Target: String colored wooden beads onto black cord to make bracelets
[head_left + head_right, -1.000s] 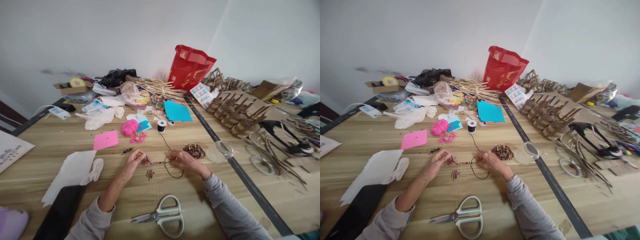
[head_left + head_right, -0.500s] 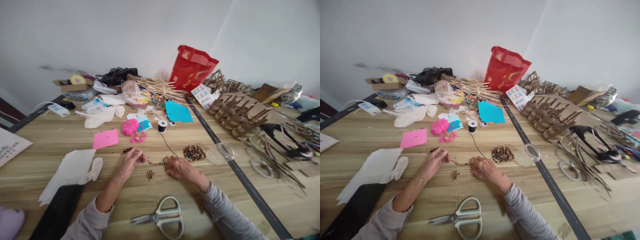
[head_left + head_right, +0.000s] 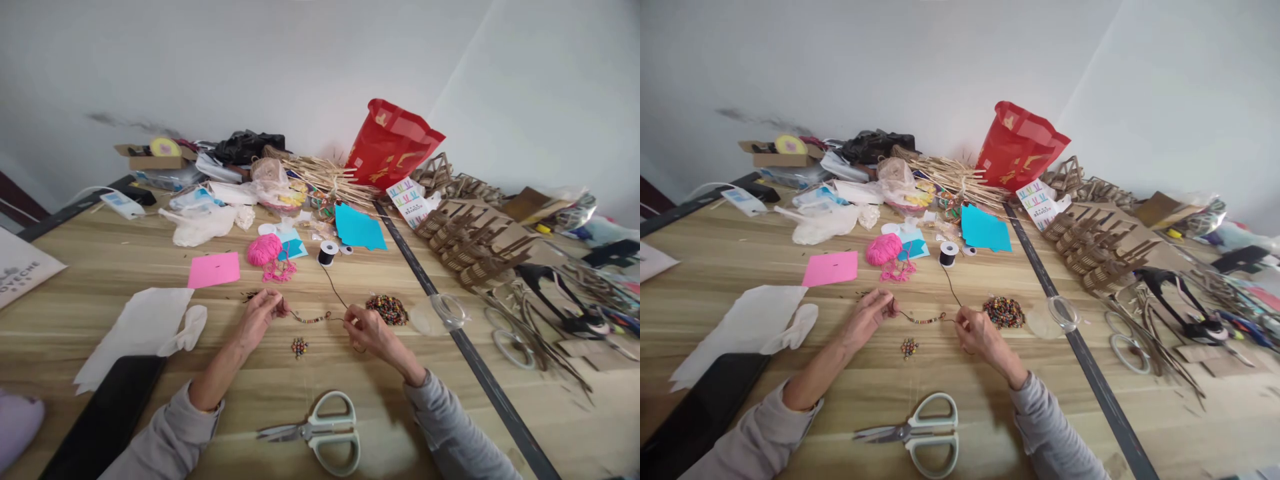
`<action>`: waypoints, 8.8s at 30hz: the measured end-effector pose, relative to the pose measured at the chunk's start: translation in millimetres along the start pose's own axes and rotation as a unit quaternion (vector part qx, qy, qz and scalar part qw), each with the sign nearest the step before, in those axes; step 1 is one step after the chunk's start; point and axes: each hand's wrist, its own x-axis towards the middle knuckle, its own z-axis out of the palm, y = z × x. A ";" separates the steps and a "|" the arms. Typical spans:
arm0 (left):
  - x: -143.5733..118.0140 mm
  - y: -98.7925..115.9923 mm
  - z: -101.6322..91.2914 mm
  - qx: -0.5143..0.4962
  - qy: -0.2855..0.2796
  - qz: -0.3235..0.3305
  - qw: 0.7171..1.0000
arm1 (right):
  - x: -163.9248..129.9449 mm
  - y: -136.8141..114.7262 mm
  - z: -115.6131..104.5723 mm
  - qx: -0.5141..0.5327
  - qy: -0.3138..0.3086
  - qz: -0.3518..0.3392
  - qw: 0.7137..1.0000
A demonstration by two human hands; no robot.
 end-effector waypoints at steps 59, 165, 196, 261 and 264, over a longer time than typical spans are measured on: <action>-32.9 4.2 31.2 0.298 -0.068 0.110 0.946 | 25.4 -30.2 -0.1 0.259 -0.028 -0.129 0.957; -23.8 -5.5 -1.3 0.546 -0.179 0.066 0.816 | 23.0 -7.2 68.7 0.304 0.089 -0.053 0.947; -22.4 -14.8 -4.8 0.618 -0.188 0.147 0.749 | 24.1 -9.8 64.1 0.351 0.051 -0.044 0.934; -13.8 -24.4 8.1 0.350 -0.130 -0.009 0.928 | 22.5 -11.6 65.7 0.259 0.006 -0.092 0.962; -13.8 -23.8 8.6 0.347 -0.132 -0.010 0.929 | 22.5 -11.8 65.4 0.257 0.006 -0.090 0.962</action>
